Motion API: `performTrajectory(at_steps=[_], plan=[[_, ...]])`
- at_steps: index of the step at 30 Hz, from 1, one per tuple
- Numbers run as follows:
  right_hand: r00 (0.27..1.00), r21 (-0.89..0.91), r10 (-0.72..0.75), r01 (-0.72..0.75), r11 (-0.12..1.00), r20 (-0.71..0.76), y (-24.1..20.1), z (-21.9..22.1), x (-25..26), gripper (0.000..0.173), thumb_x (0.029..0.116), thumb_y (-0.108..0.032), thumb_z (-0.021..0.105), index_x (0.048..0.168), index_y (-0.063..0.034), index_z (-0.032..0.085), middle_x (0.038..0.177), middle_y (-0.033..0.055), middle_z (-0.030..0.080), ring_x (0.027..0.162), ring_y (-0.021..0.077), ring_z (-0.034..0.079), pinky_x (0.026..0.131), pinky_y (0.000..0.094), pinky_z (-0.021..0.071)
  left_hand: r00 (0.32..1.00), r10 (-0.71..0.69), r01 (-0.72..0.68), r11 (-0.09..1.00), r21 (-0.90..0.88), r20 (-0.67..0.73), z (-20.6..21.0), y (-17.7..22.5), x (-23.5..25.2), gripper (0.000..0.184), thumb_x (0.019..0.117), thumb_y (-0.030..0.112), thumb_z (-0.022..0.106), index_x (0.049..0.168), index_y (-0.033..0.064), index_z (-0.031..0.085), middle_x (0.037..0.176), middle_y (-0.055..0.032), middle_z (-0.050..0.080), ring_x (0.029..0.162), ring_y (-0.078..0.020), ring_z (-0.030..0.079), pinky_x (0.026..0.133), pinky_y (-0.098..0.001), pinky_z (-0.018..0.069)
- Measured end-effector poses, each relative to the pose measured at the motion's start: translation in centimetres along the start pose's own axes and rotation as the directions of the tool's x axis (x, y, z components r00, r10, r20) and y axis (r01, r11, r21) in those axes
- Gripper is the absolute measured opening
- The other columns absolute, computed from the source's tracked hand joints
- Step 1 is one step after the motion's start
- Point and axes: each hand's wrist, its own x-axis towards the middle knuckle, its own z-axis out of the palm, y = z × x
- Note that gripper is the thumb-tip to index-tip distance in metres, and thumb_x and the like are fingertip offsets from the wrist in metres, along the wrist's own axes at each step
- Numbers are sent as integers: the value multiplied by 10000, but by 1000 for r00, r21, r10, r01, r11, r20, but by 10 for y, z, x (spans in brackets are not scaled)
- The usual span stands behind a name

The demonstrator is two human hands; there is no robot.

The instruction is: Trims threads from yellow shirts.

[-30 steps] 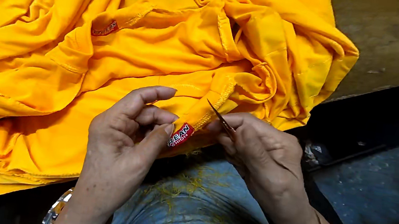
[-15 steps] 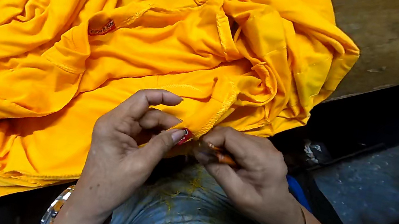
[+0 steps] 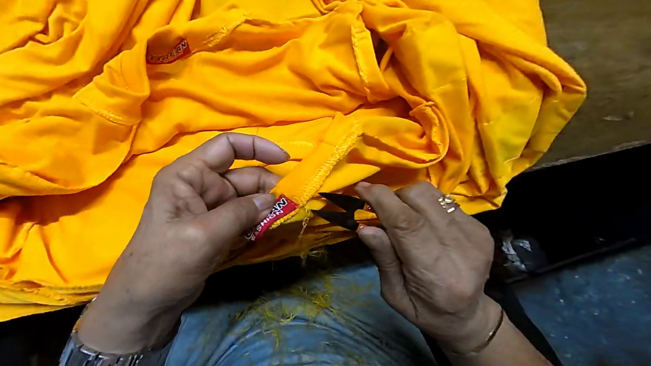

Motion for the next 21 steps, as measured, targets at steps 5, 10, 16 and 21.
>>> performTrajectory(at_steps=[5,10,16,21], plan=[[1000,40,6,-5,999,-14,-5,5,5,350,1064,-227,522,1154,50,717,821,105,589,727,197,556,600,301,436,1000,5,-6,1000,11,15,1,-1,2,401,923,-83,537,1313,6,573,916,-105,728,658,-96,659,581,-180,546],[1000,40,10,-9,999,-29,-8,8,7,323,1058,-202,528,1108,45,729,808,100,592,721,191,562,601,299,442,1000,-5,5,1000,-5,9,0,-2,1,419,913,-92,523,1318,7,569,906,-112,731,630,-89,648,554,-171,529],[1000,42,2,-1,999,-21,-8,8,10,299,1048,-182,540,1032,44,735,773,101,598,696,200,571,580,309,438,1000,-22,22,1000,-12,-12,0,-3,-1,429,922,-93,533,1339,8,552,916,-121,726,646,-102,662,569,-186,547],[996,286,91,-93,954,19,-5,2,11,352,1092,-160,419,1033,67,682,833,92,624,750,113,599,643,238,487,999,19,-18,999,28,-35,4,-3,-6,419,949,-63,563,1361,11,540,973,-110,746,763,-135,729,667,-233,614]])
